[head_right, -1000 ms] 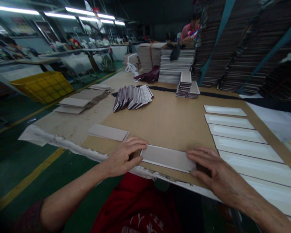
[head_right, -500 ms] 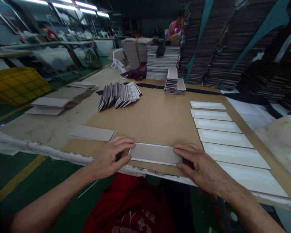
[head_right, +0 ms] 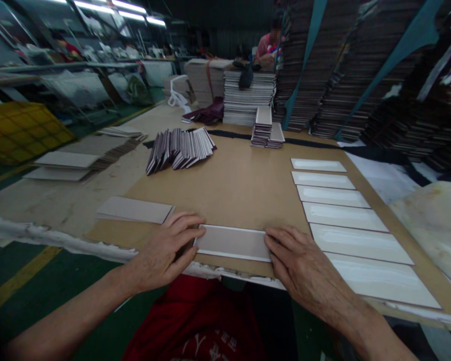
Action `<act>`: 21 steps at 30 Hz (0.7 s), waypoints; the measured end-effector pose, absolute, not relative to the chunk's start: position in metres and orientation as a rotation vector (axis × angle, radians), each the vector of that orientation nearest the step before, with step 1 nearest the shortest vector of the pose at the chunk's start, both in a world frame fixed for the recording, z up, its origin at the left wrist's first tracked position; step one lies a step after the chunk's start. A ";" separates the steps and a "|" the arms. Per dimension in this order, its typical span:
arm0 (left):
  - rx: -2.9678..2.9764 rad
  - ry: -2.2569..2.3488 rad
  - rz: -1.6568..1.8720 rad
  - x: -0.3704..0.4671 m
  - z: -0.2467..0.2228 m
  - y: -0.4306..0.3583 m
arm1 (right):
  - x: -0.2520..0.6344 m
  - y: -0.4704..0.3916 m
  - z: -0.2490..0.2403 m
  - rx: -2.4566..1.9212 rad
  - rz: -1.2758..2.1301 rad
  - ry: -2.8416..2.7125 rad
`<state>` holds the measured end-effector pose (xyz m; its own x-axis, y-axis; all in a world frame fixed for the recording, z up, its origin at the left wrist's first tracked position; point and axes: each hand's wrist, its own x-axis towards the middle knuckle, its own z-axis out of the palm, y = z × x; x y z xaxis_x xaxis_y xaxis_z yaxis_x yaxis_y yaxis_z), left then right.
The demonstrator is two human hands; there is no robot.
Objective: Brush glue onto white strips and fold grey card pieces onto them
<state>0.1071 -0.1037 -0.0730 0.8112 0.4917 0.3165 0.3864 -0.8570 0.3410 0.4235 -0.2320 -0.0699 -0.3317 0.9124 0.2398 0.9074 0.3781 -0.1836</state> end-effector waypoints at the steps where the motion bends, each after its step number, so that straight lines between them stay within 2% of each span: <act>1: 2.799 0.668 0.555 0.108 -0.072 -0.105 | 0.421 -0.232 -0.070 -1.600 -0.017 -2.363; 9: 3.054 0.559 0.318 0.118 -0.062 -0.107 | 0.394 -0.230 -0.067 -1.648 -0.245 -2.414; 15: 3.126 0.573 0.373 0.113 -0.068 -0.108 | 0.403 -0.244 -0.079 -1.731 -0.356 -2.469; 21: 3.062 0.536 0.402 0.110 -0.072 -0.103 | 0.434 -0.252 -0.071 -1.770 -0.353 -2.405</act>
